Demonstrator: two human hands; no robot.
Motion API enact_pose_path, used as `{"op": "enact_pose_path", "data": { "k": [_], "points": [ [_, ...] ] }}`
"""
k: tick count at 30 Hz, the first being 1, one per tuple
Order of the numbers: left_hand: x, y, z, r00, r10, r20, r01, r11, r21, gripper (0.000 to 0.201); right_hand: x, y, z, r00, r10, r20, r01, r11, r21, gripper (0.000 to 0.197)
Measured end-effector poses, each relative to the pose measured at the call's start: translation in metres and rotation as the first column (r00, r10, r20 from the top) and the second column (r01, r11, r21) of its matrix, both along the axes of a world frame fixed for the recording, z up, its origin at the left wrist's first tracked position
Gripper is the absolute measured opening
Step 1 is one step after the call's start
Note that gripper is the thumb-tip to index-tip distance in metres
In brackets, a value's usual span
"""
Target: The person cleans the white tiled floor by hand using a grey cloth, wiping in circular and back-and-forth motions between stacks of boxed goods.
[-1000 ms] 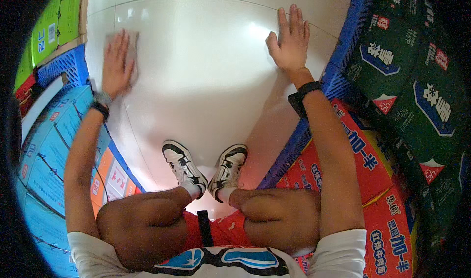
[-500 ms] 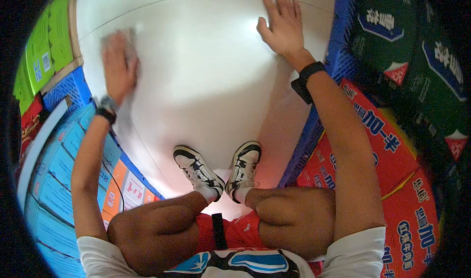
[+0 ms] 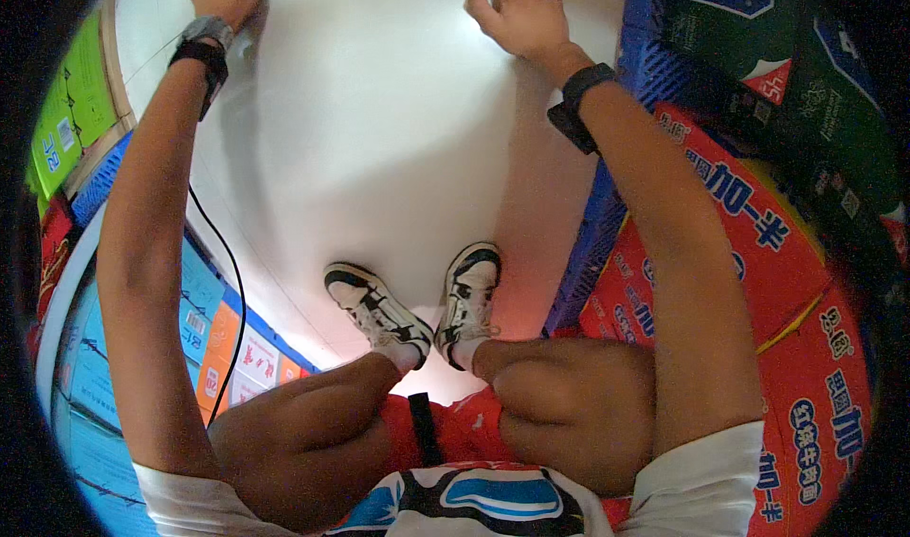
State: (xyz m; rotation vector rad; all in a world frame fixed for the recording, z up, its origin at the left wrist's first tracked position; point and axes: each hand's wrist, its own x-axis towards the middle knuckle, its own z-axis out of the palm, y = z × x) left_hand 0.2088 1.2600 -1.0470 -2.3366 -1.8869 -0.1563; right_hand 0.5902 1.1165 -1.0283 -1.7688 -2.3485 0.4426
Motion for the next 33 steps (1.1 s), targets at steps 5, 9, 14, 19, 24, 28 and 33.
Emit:
{"op": "enact_pose_path", "data": {
  "k": [5,9,14,19,24,28,33],
  "points": [
    [0.079,-0.198,0.013,0.743,-0.523,0.416,0.636,0.747,-0.196,0.068,0.019,-0.01,-0.004,1.0,0.005,0.031,-0.005,1.0,0.005,0.082],
    [0.054,-0.396,0.034,0.37,-0.387,0.845,0.897,-0.087,-0.433,0.086,0.015,-0.004,-0.002,0.999,0.006,0.044,-0.006,1.0,0.016,0.081],
    [0.058,-0.336,0.008,0.323,-0.57,0.755,0.941,0.111,-0.319,0.079,0.009,-0.009,-0.008,1.0,0.006,-0.022,-0.005,1.0,0.018,0.079],
    [0.092,-0.139,0.014,0.7,-0.504,0.506,0.664,0.719,-0.203,0.07,0.014,-0.005,-0.005,0.999,0.028,-0.017,-0.027,0.997,0.066,0.078],
    [0.122,-0.115,0.035,0.736,-0.617,0.277,0.673,0.709,-0.21,0.064,0.02,-0.008,-0.004,0.999,0.013,-0.038,-0.01,0.998,0.055,0.077],
    [0.113,-0.203,0.024,0.64,-0.624,0.449,0.766,0.568,-0.301,0.065,0.015,-0.004,-0.004,1.0,0.0,-0.03,0.001,0.999,0.052,0.077],
    [0.12,-0.192,0.026,0.689,-0.632,0.355,0.723,0.634,-0.274,0.063,0.009,-0.011,0.0,1.0,-0.005,-0.029,0.006,0.999,0.047,0.075]
  ]
}}
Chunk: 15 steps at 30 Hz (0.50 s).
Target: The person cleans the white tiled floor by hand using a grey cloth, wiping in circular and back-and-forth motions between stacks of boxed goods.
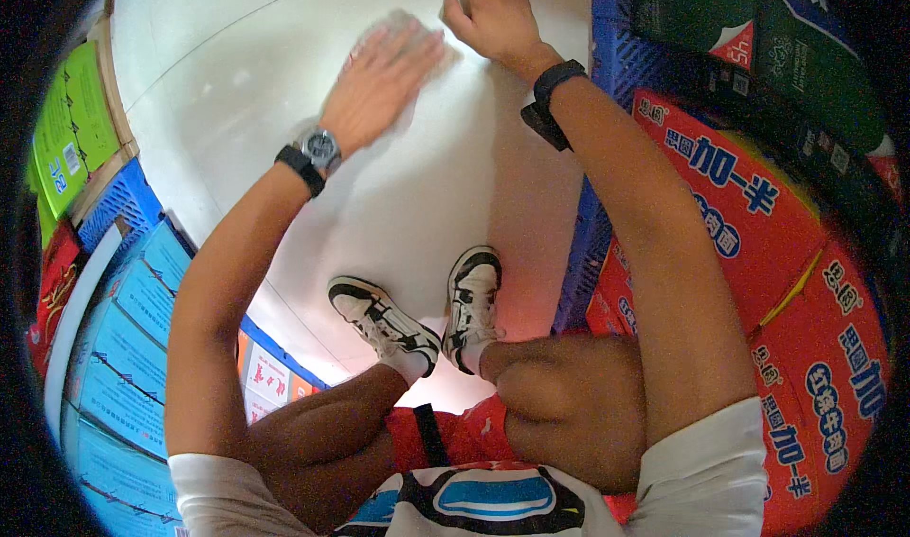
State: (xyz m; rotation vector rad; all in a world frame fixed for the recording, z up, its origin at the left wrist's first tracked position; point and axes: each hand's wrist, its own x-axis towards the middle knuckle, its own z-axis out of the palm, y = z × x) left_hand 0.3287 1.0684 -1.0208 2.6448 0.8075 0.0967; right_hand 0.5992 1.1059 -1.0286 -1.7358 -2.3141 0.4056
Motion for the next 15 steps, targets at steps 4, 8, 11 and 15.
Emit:
{"op": "enact_pose_path", "data": {
  "k": [4,8,11,15],
  "points": [
    [0.038,0.05,-0.001,0.986,0.152,0.062,-0.16,0.977,0.143,0.059,0.009,0.008,0.002,0.998,0.051,0.02,-0.053,0.996,0.076,0.065],
    [0.049,0.07,0.009,0.922,0.261,0.286,-0.234,0.964,-0.125,0.058,0.018,0.02,0.023,0.988,-0.135,-0.075,0.137,0.991,0.013,0.049],
    [0.012,0.105,0.013,0.775,0.52,0.36,-0.254,0.777,-0.575,0.051,-0.047,0.001,0.055,0.965,-0.137,-0.224,0.129,0.99,-0.052,0.046],
    [-0.038,0.138,-0.007,0.798,0.535,0.277,-0.528,0.843,-0.106,0.056,-0.085,-0.046,0.033,0.971,-0.018,0.24,0.03,0.999,-0.046,0.072]
  ]
}}
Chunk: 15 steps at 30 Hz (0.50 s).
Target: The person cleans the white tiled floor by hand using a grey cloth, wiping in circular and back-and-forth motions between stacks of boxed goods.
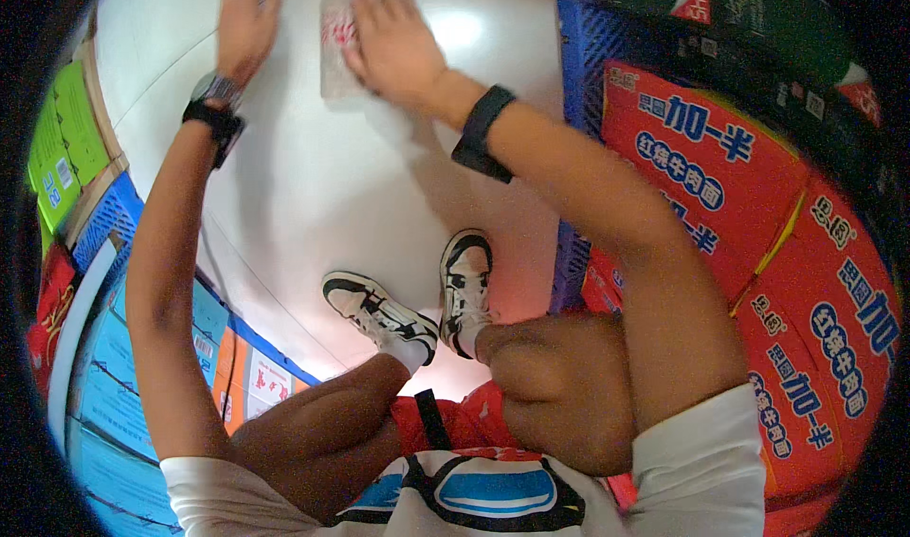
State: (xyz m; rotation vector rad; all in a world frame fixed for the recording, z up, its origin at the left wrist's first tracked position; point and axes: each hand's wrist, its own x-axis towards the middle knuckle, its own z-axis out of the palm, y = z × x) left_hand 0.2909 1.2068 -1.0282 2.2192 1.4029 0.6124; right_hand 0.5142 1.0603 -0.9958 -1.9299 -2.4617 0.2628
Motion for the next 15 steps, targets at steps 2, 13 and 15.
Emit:
{"op": "enact_pose_path", "data": {
  "k": [2,13,15],
  "points": [
    [-0.073,0.014,-0.02,0.99,-0.09,-0.108,0.116,0.956,0.27,0.054,-0.008,-0.016,0.008,0.993,0.083,-0.084,-0.08,0.996,0.038,0.071],
    [-0.145,-0.004,-0.021,0.967,-0.113,-0.229,0.167,0.958,0.232,0.056,0.018,-0.187,0.051,0.945,-0.276,-0.174,0.177,0.882,-0.436,0.083],
    [-0.114,0.005,-0.024,0.982,-0.104,-0.16,0.141,0.959,0.244,0.056,0.042,-0.149,0.048,0.971,-0.207,-0.124,0.156,0.931,-0.329,0.083]
  ]
}}
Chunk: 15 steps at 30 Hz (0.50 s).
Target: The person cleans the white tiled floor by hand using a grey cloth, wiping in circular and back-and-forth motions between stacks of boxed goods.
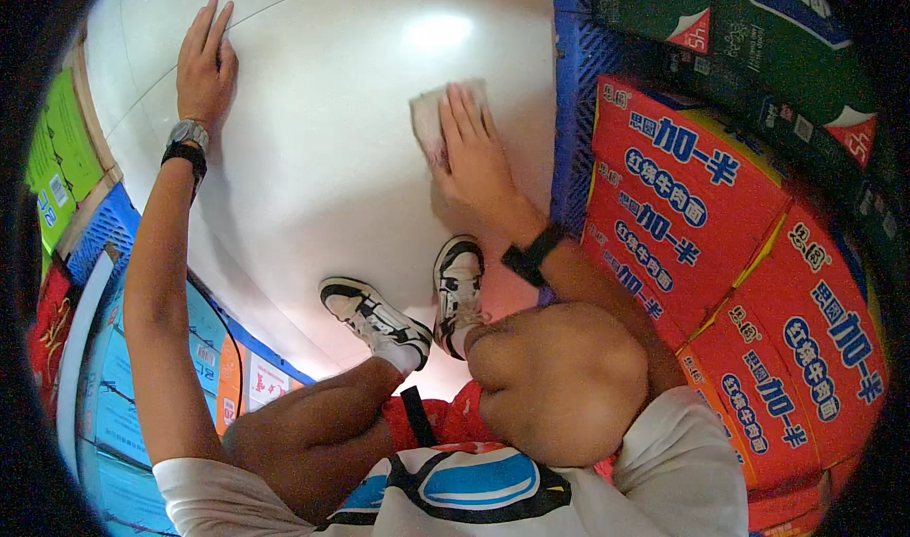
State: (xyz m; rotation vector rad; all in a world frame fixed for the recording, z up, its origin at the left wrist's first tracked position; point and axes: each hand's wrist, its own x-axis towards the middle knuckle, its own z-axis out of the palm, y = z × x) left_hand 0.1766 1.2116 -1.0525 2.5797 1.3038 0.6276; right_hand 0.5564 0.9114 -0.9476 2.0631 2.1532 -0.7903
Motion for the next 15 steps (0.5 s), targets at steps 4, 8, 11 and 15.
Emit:
{"op": "enact_pose_path", "data": {
  "k": [4,8,11,15],
  "points": [
    [0.004,0.0,0.004,1.0,-0.024,-0.019,0.023,0.999,-0.038,0.061,0.013,0.087,-0.016,0.991,0.131,0.01,-0.131,0.982,0.133,0.083],
    [-0.019,-0.006,0.005,0.998,-0.006,-0.061,0.005,1.0,-0.025,0.063,0.008,0.033,-0.004,0.989,0.149,-0.006,-0.149,0.989,-0.005,0.081],
    [-0.003,-0.005,-0.003,1.0,-0.009,-0.014,0.009,0.999,-0.045,0.064,0.025,-0.038,0.008,0.982,0.175,0.075,-0.164,0.977,-0.134,0.079],
    [-0.006,0.006,-0.001,0.999,-0.038,0.023,0.038,0.999,-0.03,0.065,0.008,0.014,0.002,0.994,0.11,0.02,-0.11,0.994,-0.008,0.074]
  ]
}}
